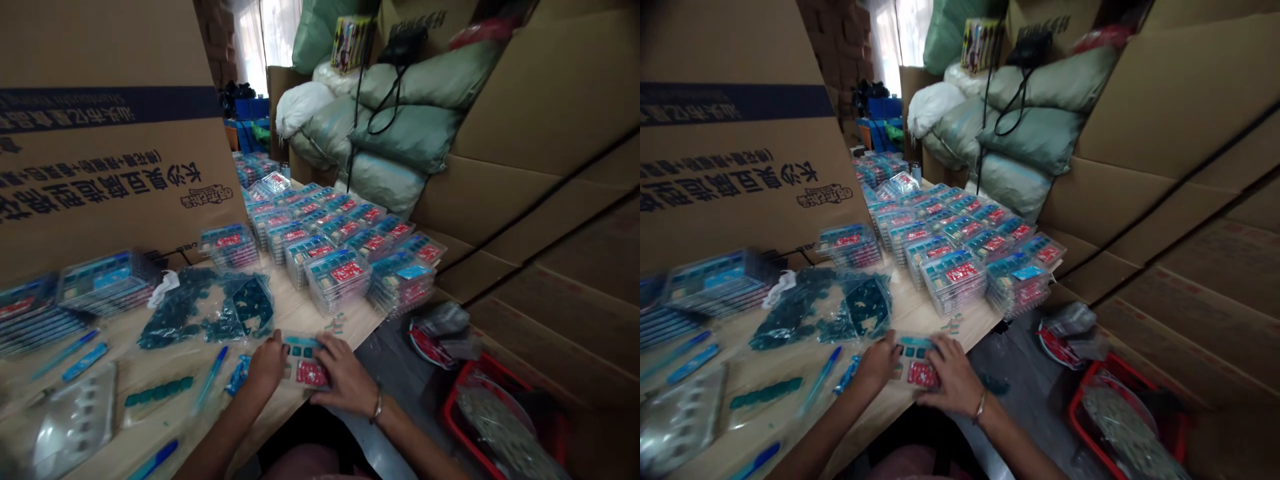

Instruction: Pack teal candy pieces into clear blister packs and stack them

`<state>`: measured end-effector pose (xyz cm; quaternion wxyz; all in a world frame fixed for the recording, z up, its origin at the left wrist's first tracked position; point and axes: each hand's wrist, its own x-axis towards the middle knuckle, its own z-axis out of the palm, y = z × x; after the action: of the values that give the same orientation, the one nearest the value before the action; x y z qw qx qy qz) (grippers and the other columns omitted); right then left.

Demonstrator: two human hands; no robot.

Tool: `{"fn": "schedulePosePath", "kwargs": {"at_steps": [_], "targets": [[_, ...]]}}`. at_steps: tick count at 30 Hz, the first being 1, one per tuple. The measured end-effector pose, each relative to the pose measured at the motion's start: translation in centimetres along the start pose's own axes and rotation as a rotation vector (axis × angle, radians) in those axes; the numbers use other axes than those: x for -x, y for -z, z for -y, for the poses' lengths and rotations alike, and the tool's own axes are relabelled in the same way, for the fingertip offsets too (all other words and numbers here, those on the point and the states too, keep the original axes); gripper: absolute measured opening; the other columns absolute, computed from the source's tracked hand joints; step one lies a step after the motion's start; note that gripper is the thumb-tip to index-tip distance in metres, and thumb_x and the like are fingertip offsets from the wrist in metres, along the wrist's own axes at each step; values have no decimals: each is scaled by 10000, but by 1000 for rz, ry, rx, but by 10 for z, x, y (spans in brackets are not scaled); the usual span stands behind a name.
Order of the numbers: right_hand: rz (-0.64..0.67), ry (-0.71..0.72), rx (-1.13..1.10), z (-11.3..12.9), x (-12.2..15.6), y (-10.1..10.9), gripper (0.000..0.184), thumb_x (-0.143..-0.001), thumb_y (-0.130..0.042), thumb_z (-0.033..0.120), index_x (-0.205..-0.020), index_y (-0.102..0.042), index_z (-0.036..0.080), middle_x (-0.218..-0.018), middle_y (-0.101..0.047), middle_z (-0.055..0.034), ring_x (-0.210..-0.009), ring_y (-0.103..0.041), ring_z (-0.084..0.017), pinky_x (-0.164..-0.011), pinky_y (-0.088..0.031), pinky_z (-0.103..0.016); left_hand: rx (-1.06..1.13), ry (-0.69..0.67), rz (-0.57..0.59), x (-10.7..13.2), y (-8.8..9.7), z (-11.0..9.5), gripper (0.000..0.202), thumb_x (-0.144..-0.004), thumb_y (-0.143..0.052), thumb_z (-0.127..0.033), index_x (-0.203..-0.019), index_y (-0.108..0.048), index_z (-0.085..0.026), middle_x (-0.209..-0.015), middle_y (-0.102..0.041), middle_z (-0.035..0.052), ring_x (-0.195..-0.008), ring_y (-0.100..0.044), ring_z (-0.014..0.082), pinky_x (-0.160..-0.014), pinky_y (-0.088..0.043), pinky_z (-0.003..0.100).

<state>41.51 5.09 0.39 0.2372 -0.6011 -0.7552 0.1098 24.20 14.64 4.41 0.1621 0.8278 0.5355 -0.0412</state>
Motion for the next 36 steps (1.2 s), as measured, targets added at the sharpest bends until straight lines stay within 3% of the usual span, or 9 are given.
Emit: {"fn": "schedulePosePath", "kwargs": {"at_steps": [3, 6, 11, 16, 20, 24, 29, 32, 36], "targets": [[120, 22, 154, 11, 6, -8, 667, -681, -699, 504, -1228, -515, 168, -1446, -371, -171, -1363, -255, -356, -1054, -285, -552, -68, -231, -236, 23, -19, 9, 267, -901, -382, -199, -1078, -580, -172, -1085, -645, 124, -966, -628, 240, -814, -468, 354], [28, 110, 366, 16, 12, -24, 458, -824, -599, 322, -1230, -524, 121, -1399, -437, -199, -1329, -343, -321, -1040, -331, -499, -98, -469, -325, 43, -51, 23, 288, -786, -571, -342, -1030, -617, -195, -1078, -644, 107, -1016, -578, 286, -848, -449, 394], [-161, 158, 635, 27, 19, -51, 382, -902, -504, 288, -1236, -521, 103, -1255, -558, -254, -1161, -536, -349, -893, -443, -497, -76, -521, -465, 49, -98, 38, 202, -716, -618, -332, -896, -656, -247, -936, -659, 44, -880, -560, 240, -819, -401, 386], [-171, 165, 622, 39, 25, -53, 394, -927, -458, 332, -1269, -499, 140, -1232, -573, -257, -1140, -557, -345, -840, -473, -485, -85, -632, -722, 52, -100, 37, 127, -804, -511, -228, -763, -630, -243, -754, -636, 23, -705, -541, 188, -676, -397, 326], [-129, 325, 513, 28, 39, -8, 351, -941, -435, 319, -1248, -532, 179, -1230, -615, -139, -1127, -579, -244, -885, -484, -364, -65, -880, -915, 63, -74, 33, 146, -857, -478, -210, -855, -622, -238, -778, -671, 16, -713, -590, 157, -690, -432, 286], [-220, 452, 532, -15, 48, 87, 338, -947, -404, 206, -1259, -533, 217, -1260, -605, -88, -1233, -495, -200, -986, -414, -378, -79, -860, -1082, 70, -45, 31, 140, -858, -521, -255, -945, -618, -204, -884, -700, 61, -851, -631, 190, -772, -455, 310], [-464, 181, 721, -106, 25, 200, 367, -892, -449, 137, -1223, -572, 236, -1243, -617, -88, -1153, -554, -236, -933, -412, -437, -90, -790, -1020, 70, -32, 34, 192, -876, -477, -227, -995, -609, -154, -986, -680, 120, -908, -628, 214, -782, -462, 321], [-366, 97, 705, -153, 4, 218, 353, -911, -387, 238, -1183, -607, 190, -1207, -634, -111, -1049, -599, -247, -841, -454, -424, -115, -694, -1006, 81, -36, 45, 188, -868, -493, -211, -1017, -597, -164, -1015, -669, 122, -942, -616, 230, -803, -455, 339], [-284, 269, 562, -188, -9, 202, 516, -907, -345, 532, -1093, -644, 155, -1063, -676, -156, -949, -624, -279, -836, -454, -450, -181, -357, -966, 117, -46, 70, 184, -851, -530, -236, -1020, -585, -188, -1061, -644, 128, -979, -596, 251, -829, -446, 375]]}}
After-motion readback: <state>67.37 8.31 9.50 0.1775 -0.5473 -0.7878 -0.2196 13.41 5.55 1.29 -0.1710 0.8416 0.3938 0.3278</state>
